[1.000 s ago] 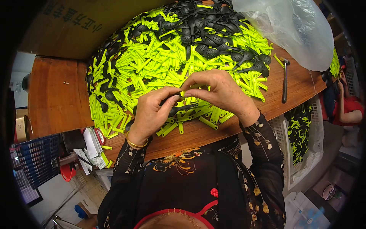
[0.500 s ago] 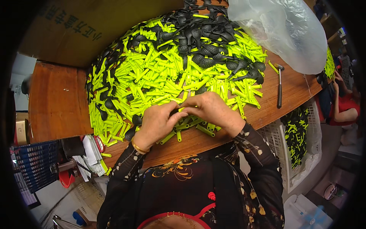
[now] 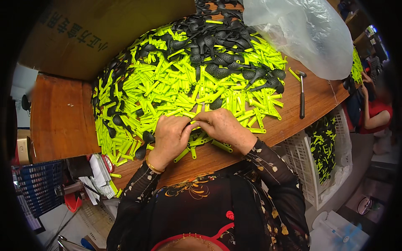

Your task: Assembling small green and black plastic components on a workbench using a small hammer.

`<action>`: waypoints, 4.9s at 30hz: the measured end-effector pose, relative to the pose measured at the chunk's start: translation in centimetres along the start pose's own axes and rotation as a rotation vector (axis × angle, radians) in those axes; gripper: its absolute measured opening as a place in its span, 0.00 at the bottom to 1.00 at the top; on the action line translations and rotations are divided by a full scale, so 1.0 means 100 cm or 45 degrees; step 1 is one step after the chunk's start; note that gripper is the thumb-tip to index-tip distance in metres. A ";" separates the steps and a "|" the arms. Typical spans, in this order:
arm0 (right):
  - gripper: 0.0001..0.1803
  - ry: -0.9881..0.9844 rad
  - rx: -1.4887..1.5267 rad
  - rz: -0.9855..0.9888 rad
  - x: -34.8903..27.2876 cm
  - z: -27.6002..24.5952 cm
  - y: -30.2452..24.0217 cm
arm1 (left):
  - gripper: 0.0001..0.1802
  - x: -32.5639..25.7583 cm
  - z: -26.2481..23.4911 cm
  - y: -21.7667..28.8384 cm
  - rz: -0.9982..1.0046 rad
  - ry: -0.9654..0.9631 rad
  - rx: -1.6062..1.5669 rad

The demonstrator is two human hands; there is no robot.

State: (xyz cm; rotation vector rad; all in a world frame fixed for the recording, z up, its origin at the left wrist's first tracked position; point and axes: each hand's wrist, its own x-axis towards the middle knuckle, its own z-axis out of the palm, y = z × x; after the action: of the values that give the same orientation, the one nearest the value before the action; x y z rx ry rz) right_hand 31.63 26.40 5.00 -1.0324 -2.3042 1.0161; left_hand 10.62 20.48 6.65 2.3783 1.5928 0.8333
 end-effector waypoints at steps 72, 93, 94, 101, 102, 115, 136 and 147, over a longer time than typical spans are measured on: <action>0.11 -0.288 -0.569 -0.665 0.020 -0.040 -0.024 | 0.06 -0.022 -0.016 -0.014 0.026 -0.240 -0.336; 0.10 0.459 -0.593 -0.152 0.068 -0.083 0.076 | 0.16 -0.060 -0.028 -0.025 -0.532 -0.123 -0.513; 0.10 0.443 -0.509 -0.174 0.073 -0.077 0.071 | 0.17 -0.063 -0.024 -0.026 -0.500 -0.122 -0.474; 0.18 0.098 -0.497 0.088 0.079 -0.051 0.043 | 0.16 -0.069 -0.022 -0.033 -0.667 -0.048 -0.603; 0.18 0.252 -0.737 -0.117 0.082 -0.049 0.047 | 0.16 -0.073 -0.021 -0.036 -0.725 0.024 -0.671; 0.10 0.232 -0.530 -0.595 0.267 0.054 0.020 | 0.19 -0.101 -0.020 -0.068 -1.049 0.378 -1.378; 0.11 -0.706 -0.253 -0.956 0.210 0.024 -0.092 | 0.19 -0.094 -0.039 -0.078 -1.045 0.380 -1.362; 0.11 -0.602 -0.207 -0.947 0.186 0.020 -0.097 | 0.17 -0.091 -0.046 -0.053 -0.985 0.503 -1.068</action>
State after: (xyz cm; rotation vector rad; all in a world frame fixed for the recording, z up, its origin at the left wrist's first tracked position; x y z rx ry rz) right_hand 14.07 35.32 12.40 0.0904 -2.8246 0.8092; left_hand 1.43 13.77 4.99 0.9635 1.6139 1.4235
